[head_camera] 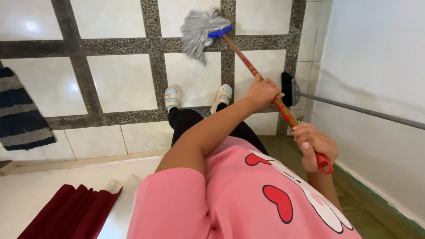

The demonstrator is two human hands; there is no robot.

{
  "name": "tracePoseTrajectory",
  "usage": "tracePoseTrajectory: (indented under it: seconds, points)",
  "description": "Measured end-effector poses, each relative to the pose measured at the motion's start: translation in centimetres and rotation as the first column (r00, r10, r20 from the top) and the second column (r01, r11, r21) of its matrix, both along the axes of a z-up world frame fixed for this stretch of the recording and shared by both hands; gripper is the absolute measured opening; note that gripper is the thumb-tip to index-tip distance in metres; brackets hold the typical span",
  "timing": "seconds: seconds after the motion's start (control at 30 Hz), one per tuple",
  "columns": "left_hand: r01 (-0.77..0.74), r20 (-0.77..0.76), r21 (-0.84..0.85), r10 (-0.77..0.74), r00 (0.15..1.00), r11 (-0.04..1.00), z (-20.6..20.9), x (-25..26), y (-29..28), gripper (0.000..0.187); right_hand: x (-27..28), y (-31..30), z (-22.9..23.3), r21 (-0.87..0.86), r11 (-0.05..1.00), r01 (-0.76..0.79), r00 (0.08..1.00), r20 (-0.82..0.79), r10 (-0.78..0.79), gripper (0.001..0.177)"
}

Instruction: The person mops a tiled floor with a mop, using both hands to move it across the surface.

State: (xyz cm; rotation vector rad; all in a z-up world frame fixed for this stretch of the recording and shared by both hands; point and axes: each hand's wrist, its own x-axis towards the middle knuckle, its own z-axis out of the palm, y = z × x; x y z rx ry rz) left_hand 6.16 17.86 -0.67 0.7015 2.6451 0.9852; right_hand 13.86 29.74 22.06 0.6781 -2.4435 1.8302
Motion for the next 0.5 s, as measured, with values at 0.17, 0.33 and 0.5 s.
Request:
tracePoseTrajectory:
  seconds: [0.17,0.33,0.5]
  points:
    - [0.084,0.034,-0.026,-0.083,0.996,0.996,-1.8,-3.3,7.8,0.027,-0.6,3.5,-1.0,0.108,0.984,0.143,0.989,0.013,-0.146,0.031]
    - [0.070,0.094,-0.055,-0.064,0.993,0.996,-1.4,-4.6,10.7,0.017,-2.7,8.2,-0.8,0.005,0.974,0.228,0.971,0.079,-0.227,0.034]
    - [-0.076,0.164,-0.035,0.081,0.983,0.996,2.9,-3.1,6.3,0.026,-5.2,8.0,1.3,-0.117,0.992,0.046,0.980,0.199,-0.022,0.038]
